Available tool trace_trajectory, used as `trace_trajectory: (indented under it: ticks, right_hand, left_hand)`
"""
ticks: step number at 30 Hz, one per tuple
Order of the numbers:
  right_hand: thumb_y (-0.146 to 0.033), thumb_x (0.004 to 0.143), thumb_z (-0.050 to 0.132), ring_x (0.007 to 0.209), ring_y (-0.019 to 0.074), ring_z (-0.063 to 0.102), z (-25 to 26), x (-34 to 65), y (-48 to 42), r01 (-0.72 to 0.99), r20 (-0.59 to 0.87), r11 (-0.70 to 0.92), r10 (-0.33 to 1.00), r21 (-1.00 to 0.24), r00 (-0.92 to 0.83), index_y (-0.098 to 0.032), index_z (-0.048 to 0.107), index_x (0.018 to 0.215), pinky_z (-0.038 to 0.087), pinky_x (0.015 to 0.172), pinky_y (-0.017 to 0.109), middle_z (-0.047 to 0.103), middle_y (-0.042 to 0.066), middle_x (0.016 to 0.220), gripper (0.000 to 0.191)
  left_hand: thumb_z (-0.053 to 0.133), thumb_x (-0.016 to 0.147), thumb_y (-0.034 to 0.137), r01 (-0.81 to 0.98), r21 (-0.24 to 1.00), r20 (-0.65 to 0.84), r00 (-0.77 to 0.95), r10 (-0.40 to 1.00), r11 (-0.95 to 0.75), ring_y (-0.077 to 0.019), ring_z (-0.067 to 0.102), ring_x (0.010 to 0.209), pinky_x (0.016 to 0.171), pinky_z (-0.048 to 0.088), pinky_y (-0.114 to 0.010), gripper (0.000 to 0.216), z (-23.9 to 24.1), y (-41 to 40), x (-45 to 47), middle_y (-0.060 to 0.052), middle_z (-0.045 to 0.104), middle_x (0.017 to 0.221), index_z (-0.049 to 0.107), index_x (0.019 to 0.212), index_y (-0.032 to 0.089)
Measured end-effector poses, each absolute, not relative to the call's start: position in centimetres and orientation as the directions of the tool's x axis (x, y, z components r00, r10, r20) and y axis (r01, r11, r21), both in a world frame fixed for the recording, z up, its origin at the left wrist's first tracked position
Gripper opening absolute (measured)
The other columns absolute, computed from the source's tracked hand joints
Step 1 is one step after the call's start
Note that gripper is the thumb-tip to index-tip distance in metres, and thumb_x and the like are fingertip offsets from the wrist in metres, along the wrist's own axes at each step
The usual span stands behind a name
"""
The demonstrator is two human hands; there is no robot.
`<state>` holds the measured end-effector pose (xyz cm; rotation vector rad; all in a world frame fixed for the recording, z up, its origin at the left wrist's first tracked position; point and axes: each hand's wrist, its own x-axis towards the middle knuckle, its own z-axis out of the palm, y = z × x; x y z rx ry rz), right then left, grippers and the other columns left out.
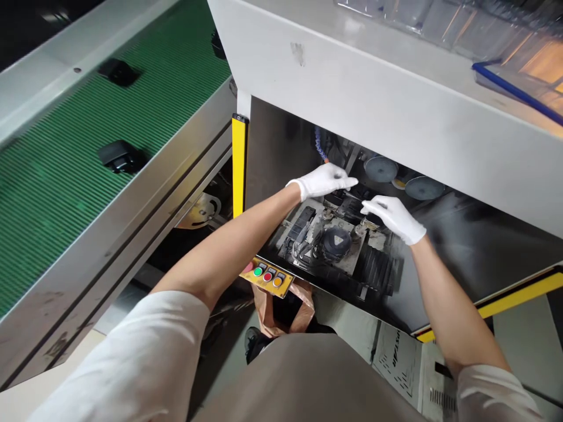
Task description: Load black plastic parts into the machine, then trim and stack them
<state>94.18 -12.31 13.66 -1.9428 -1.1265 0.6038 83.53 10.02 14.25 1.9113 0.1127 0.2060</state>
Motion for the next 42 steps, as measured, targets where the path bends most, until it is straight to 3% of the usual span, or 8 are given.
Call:
trace_trajectory:
  ticks: [5, 11, 16, 23, 28, 32, 36, 42]
  right_hand:
    - [-0.063, 0.095, 0.055, 0.059, 0.0182, 0.063, 13.7, 96.2, -9.5, 0.590, -0.220, -0.483, 0.859, -0.647, 0.462, -0.021, 0.072, 0.063, 0.046, 0.068, 0.031, 0.072, 0.004, 0.063, 0.056]
    - [-0.061, 0.092, 0.061, 0.044, 0.0171, 0.054, 13.3, 95.6, -8.7, 0.678, -0.270, -0.531, 0.846, -0.508, 0.461, -0.023, 0.068, 0.052, 0.034, 0.054, 0.032, 0.065, 0.003, 0.051, 0.055]
    - [-0.055, 0.095, 0.057, 0.047, 0.0172, 0.054, 13.7, 94.9, -8.8, 0.681, -0.290, -0.575, 0.817, -0.453, 0.498, -0.023, 0.067, 0.051, 0.033, 0.057, 0.032, 0.064, 0.005, 0.051, 0.055]
    - [-0.044, 0.090, 0.062, 0.046, 0.0157, 0.054, 12.7, 95.6, -8.7, 0.683, -0.231, -0.531, 0.843, -0.502, 0.486, -0.023, 0.067, 0.049, 0.036, 0.055, 0.030, 0.062, 0.004, 0.048, 0.046]
    - [-0.046, 0.080, 0.077, 0.057, 0.0210, 0.066, 12.8, 95.3, -9.1, 0.444, -0.237, -0.543, 0.783, -0.713, 0.576, -0.017, 0.072, 0.059, 0.051, 0.063, 0.034, 0.070, 0.007, 0.058, 0.036]
    - [-0.050, 0.087, 0.069, 0.074, 0.0242, 0.073, 12.8, 93.1, -11.3, 0.256, -0.029, -0.216, 0.816, -0.942, 0.578, -0.016, 0.075, 0.076, 0.060, 0.077, 0.041, 0.077, 0.009, 0.078, 0.036]
    - [-0.050, 0.102, 0.048, 0.083, 0.0240, 0.074, 11.4, 91.0, -13.1, 0.454, 0.263, -0.084, 0.716, -0.887, 0.647, -0.020, 0.073, 0.083, 0.059, 0.090, 0.044, 0.076, 0.008, 0.087, 0.043]
    - [-0.042, 0.105, 0.046, 0.079, 0.0221, 0.071, 10.0, 91.5, -13.3, 0.670, 0.360, -0.169, 0.735, -0.723, 0.574, -0.022, 0.071, 0.084, 0.056, 0.092, 0.041, 0.074, 0.005, 0.080, 0.038]
  left_hand:
    - [0.078, 0.073, 0.051, 0.157, 0.758, -0.037, 0.979, 0.199, -0.633, -0.0203, 0.055, 0.058, 0.071, 0.043, -0.032, 0.048, 14.7, 9.1, 87.0, -0.002, 0.050, 0.046, 0.056, 0.043, 0.021]
    - [0.074, 0.074, 0.056, 0.308, 0.687, -0.167, 0.948, 0.270, -0.659, -0.0298, 0.064, 0.077, 0.080, 0.046, -0.036, 0.048, 13.1, 8.3, 87.1, -0.008, 0.057, 0.056, 0.055, 0.047, 0.021]
    - [0.070, 0.079, 0.052, 0.278, 0.656, -0.125, 0.957, 0.263, -0.701, -0.0274, 0.064, 0.074, 0.079, 0.047, -0.035, 0.042, 12.9, 8.7, 86.6, -0.006, 0.051, 0.053, 0.061, 0.053, 0.020]
    - [0.073, 0.080, 0.042, 0.364, 0.655, -0.186, 0.927, 0.325, -0.662, -0.0342, 0.067, 0.087, 0.085, 0.048, -0.042, 0.031, 13.1, 8.2, 87.3, -0.011, 0.062, 0.066, 0.069, 0.064, 0.016]
    - [0.081, 0.074, 0.030, 0.192, 0.909, -0.060, 0.939, 0.339, -0.370, -0.0230, 0.063, 0.069, 0.078, 0.047, -0.036, 0.032, 12.4, 8.2, 86.6, -0.004, 0.053, 0.051, 0.062, 0.053, 0.016]
    - [0.076, 0.081, 0.036, -0.051, 0.992, 0.009, 0.938, 0.346, 0.112, -0.0144, 0.061, 0.063, 0.073, 0.049, -0.031, 0.031, 11.3, 7.5, 83.2, -0.006, 0.067, 0.064, 0.069, 0.064, 0.011]
    - [0.082, 0.076, 0.040, -0.172, 0.928, -0.006, 0.878, 0.478, 0.329, -0.0128, 0.061, 0.064, 0.069, 0.048, -0.028, 0.034, 10.2, 6.5, 81.5, -0.004, 0.069, 0.067, 0.066, 0.065, 0.012]
    - [0.074, 0.085, 0.043, -0.218, 0.914, 0.015, 0.861, 0.509, 0.342, -0.0090, 0.051, 0.052, 0.058, 0.039, -0.026, 0.041, 8.8, 5.9, 82.7, 0.000, 0.058, 0.056, 0.058, 0.060, 0.015]
